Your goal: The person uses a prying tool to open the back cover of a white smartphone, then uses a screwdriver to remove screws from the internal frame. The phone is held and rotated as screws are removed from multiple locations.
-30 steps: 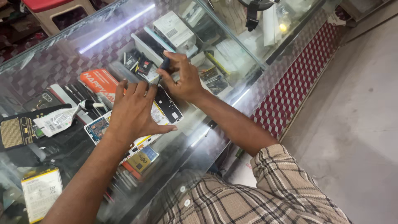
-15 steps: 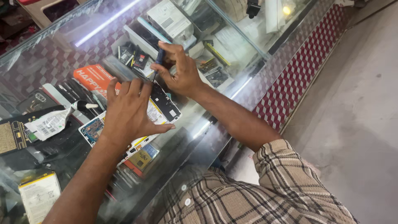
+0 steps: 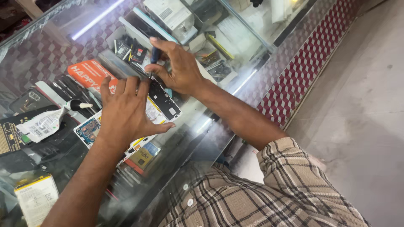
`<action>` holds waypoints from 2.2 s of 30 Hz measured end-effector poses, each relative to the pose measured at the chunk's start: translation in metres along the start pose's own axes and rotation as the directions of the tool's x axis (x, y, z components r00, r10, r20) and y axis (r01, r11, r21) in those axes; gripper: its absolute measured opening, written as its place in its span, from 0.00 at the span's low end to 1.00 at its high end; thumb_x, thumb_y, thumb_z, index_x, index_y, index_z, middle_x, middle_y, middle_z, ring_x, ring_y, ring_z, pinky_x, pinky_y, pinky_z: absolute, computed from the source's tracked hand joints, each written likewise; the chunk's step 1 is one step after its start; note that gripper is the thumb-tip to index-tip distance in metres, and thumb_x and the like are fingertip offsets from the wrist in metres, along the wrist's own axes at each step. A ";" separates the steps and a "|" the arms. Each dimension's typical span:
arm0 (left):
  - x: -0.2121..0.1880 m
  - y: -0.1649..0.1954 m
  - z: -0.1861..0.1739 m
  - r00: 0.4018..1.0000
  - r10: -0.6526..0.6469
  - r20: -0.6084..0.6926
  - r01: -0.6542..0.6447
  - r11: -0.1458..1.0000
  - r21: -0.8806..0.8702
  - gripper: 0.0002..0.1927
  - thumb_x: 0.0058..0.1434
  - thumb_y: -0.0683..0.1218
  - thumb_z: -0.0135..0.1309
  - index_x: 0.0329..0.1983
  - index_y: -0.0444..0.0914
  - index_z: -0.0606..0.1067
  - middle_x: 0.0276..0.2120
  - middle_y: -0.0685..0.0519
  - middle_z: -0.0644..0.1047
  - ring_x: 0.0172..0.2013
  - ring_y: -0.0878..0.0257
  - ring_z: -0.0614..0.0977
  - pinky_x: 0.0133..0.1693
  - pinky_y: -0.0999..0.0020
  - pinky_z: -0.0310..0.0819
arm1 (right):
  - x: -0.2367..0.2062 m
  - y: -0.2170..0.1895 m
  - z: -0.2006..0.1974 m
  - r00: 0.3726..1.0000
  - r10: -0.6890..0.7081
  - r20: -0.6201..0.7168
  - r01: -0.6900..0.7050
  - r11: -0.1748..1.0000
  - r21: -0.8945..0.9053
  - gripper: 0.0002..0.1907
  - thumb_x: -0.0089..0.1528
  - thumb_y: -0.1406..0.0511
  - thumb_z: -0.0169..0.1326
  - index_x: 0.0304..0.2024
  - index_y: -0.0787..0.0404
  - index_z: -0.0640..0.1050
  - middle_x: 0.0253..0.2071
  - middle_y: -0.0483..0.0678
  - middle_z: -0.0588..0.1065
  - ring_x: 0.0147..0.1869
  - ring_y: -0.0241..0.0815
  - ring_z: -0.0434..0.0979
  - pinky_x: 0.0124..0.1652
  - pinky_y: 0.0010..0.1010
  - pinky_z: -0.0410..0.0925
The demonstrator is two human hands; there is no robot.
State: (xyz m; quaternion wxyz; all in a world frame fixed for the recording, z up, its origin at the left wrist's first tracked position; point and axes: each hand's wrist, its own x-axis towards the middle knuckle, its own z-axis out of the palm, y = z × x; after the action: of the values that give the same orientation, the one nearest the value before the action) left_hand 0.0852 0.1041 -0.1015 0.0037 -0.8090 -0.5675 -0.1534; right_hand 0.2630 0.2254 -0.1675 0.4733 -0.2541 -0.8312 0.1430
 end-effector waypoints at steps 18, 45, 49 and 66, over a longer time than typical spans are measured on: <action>0.006 -0.001 -0.002 1.000 -0.006 -0.012 0.006 1.000 0.011 0.65 0.24 0.79 0.67 0.57 0.29 0.75 0.41 0.43 0.73 0.47 0.46 0.74 0.60 0.41 0.57 | 0.010 -0.013 0.003 0.952 0.260 0.160 -0.245 0.964 -0.108 0.33 0.62 0.58 0.70 0.64 0.55 0.69 0.42 0.47 0.81 0.40 0.42 0.85 0.41 0.32 0.76; -0.002 0.002 -0.004 0.995 0.011 -0.095 -0.011 1.000 -0.004 0.62 0.27 0.79 0.64 0.56 0.31 0.72 0.43 0.44 0.71 0.49 0.46 0.73 0.55 0.46 0.61 | 0.014 -0.001 -0.008 0.979 0.161 0.128 -0.190 0.946 0.263 0.33 0.67 0.66 0.65 0.69 0.57 0.61 0.32 0.47 0.79 0.34 0.36 0.83 0.36 0.26 0.73; -0.003 0.002 -0.003 0.996 0.013 -0.087 -0.014 1.000 -0.012 0.63 0.28 0.80 0.64 0.57 0.30 0.72 0.44 0.44 0.71 0.49 0.47 0.73 0.55 0.46 0.62 | 0.013 0.002 -0.007 0.988 0.124 0.092 -0.143 0.960 0.241 0.34 0.67 0.67 0.65 0.68 0.57 0.61 0.35 0.49 0.80 0.37 0.37 0.84 0.38 0.27 0.74; -0.002 0.004 0.000 1.000 -0.030 0.007 0.031 0.999 -0.044 0.62 0.30 0.78 0.66 0.58 0.30 0.71 0.47 0.43 0.70 0.51 0.46 0.71 0.53 0.47 0.64 | 0.012 0.004 -0.008 0.983 0.147 0.112 -0.172 0.950 0.262 0.34 0.68 0.66 0.65 0.70 0.57 0.61 0.33 0.46 0.79 0.33 0.34 0.81 0.36 0.25 0.71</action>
State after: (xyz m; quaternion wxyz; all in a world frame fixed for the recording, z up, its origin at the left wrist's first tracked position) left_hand 0.0884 0.1011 -0.1013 -0.0181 -0.8006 -0.5763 -0.1633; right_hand 0.2658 0.2356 -0.1571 0.4521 -0.2464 -0.8013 0.3045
